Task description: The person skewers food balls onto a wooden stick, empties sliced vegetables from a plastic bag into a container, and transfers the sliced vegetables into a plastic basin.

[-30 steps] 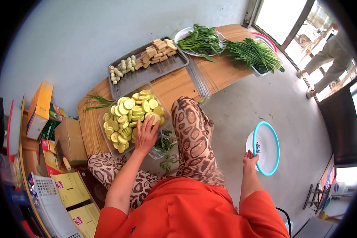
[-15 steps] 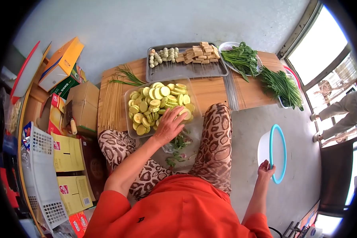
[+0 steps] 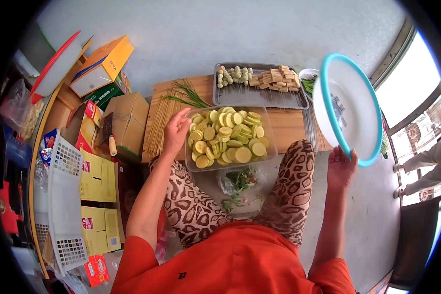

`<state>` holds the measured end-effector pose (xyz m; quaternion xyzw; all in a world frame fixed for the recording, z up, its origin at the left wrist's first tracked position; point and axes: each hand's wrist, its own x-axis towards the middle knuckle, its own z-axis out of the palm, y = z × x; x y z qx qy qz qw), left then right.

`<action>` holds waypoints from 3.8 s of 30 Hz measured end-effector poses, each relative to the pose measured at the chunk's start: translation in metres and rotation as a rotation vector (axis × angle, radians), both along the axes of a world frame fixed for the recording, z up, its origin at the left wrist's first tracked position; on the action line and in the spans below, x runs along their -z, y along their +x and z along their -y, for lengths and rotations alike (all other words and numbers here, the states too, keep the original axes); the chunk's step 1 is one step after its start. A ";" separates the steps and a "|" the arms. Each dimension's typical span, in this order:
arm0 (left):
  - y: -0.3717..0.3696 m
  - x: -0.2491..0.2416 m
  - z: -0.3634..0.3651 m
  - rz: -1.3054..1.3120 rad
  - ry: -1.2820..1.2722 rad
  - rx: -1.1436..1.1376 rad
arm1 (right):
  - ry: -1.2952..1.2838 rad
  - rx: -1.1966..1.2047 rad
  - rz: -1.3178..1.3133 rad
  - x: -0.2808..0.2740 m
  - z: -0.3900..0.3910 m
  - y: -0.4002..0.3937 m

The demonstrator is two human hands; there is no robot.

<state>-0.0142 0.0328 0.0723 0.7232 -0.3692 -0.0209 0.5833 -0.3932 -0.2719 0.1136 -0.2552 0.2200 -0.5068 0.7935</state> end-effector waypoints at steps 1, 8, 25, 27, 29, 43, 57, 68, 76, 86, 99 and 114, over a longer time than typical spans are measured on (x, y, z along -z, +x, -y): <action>0.008 0.009 -0.007 -0.160 -0.035 -0.074 | -0.024 -0.031 -0.019 -0.009 -0.012 0.022; 0.003 0.006 -0.024 -0.817 -0.315 -0.047 | -0.065 -0.360 -0.012 -0.029 -0.085 0.148; 0.009 0.013 -0.024 -1.018 -0.667 -0.231 | -0.126 -0.755 -0.384 0.026 -0.151 0.406; 0.010 0.014 -0.022 -1.009 -0.687 -0.228 | -0.092 -0.782 -0.429 0.037 -0.147 0.431; 0.011 0.012 -0.018 -1.014 -0.674 -0.243 | -0.064 -0.818 -0.467 0.053 -0.143 0.453; 0.011 0.002 0.014 -0.901 -0.535 -0.274 | 0.051 -1.150 -0.564 0.094 -0.148 0.415; 0.002 0.013 -0.001 -0.894 -0.417 -0.095 | -0.542 -0.697 -1.051 0.074 0.096 0.148; 0.015 0.024 -0.006 -0.886 -0.389 -0.092 | -0.670 -0.391 -1.672 0.142 0.156 0.039; 0.013 0.028 0.013 -0.907 -0.335 -0.085 | -0.919 -0.215 -1.901 0.140 0.143 0.055; 0.009 0.028 0.017 -0.865 -0.232 -0.128 | -0.698 -0.126 -2.056 0.154 0.156 0.067; 0.007 0.028 0.025 -0.809 -0.182 -0.166 | -0.706 -0.112 -2.051 0.173 0.172 0.060; 0.003 0.023 0.026 -0.795 -0.212 -0.177 | -0.628 -0.157 -1.952 0.159 0.153 0.069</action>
